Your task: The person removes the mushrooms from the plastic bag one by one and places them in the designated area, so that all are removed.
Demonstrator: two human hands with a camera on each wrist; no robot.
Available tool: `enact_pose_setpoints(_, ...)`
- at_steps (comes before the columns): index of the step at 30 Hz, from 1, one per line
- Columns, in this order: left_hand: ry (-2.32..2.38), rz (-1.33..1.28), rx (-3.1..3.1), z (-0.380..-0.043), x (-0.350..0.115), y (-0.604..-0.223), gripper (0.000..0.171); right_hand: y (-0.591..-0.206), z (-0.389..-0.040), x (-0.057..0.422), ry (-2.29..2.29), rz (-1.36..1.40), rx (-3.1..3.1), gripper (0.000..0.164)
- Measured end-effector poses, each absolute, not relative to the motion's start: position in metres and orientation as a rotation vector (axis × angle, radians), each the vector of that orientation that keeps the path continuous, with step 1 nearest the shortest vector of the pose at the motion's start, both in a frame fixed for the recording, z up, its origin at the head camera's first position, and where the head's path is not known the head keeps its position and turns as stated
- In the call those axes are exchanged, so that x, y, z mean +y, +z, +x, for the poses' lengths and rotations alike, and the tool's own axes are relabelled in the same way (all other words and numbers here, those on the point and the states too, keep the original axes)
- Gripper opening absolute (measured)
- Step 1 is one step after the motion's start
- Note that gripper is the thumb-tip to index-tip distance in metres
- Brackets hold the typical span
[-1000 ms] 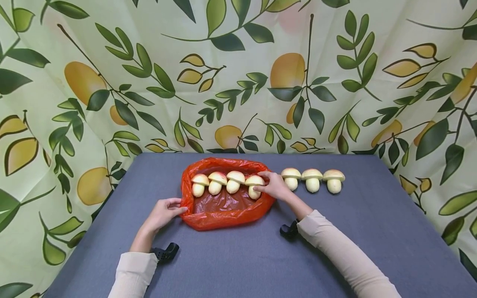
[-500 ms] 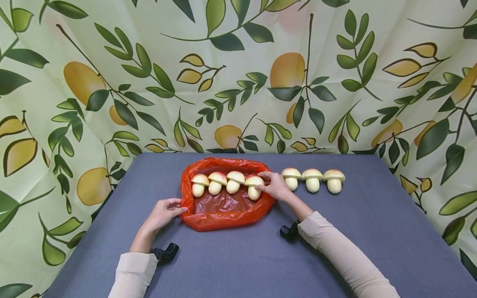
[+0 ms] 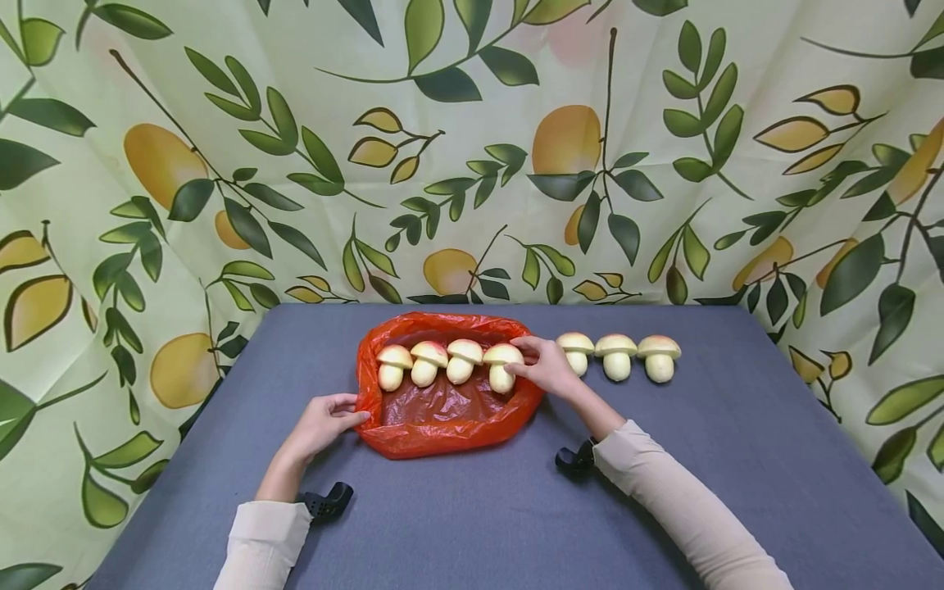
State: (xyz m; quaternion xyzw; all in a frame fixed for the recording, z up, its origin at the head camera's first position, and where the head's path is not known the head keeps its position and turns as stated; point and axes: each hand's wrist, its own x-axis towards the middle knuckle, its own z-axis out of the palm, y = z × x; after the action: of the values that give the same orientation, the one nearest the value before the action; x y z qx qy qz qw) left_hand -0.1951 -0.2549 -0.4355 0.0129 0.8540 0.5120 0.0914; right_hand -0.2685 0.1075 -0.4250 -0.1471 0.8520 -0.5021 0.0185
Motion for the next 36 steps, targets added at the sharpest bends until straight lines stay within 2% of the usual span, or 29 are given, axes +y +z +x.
enact_pose_setpoints(36, 1.511, 0.028, 2.552, -0.194, -0.255, -0.436, 0.040, -0.412, -0.241, 0.152, -1.764, -0.397, 2.552, 0.045)
